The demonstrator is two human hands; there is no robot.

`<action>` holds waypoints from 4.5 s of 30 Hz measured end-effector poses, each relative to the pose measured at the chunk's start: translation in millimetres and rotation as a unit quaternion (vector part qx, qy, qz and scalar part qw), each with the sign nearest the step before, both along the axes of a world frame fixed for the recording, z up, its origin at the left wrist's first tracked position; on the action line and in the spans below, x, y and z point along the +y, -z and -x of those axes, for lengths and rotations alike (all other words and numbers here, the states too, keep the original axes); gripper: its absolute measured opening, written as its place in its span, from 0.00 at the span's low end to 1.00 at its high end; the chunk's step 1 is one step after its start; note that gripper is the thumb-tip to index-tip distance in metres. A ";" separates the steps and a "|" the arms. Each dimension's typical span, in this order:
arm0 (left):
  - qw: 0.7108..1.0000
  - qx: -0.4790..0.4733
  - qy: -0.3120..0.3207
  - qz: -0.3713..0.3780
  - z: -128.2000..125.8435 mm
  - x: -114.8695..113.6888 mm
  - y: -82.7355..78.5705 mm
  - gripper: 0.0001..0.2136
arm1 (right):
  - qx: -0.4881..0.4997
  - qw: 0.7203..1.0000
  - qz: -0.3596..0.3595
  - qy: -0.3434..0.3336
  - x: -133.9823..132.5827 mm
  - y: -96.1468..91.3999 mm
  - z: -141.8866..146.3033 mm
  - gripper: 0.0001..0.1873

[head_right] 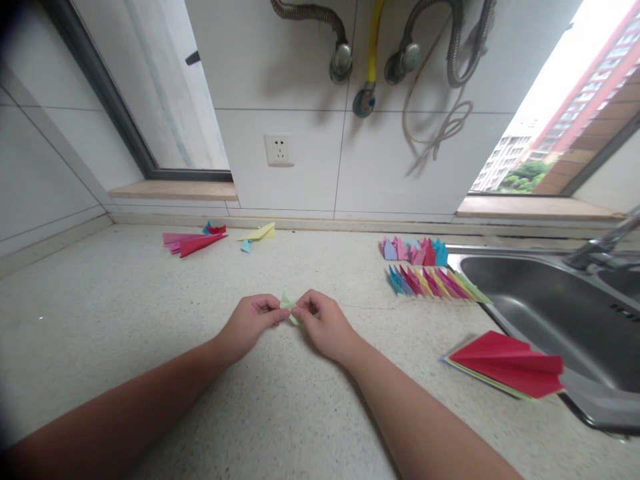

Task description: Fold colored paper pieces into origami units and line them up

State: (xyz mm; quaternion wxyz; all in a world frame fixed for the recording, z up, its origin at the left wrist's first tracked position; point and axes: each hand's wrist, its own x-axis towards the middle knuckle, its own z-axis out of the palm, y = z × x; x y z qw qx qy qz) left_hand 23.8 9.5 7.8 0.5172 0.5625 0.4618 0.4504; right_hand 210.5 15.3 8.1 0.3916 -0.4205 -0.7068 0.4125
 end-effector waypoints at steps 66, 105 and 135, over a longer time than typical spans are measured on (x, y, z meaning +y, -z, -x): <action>0.979 -0.079 0.162 0.091 -9.2 -7.9 7.1 0.12 | 0.143 0.984 0.099 -0.024 -7.6 16.9 15.4 0.21; 0.981 0.023 0.191 0.004 -5.7 -12.8 5.7 0.08 | 0.125 0.988 0.077 -0.043 0.2 0.8 -4.0 0.14; 0.995 -0.060 0.074 -0.007 -8.6 -11.1 0.8 0.08 | 0.266 0.942 0.202 -0.016 -3.5 -1.9 8.2 0.16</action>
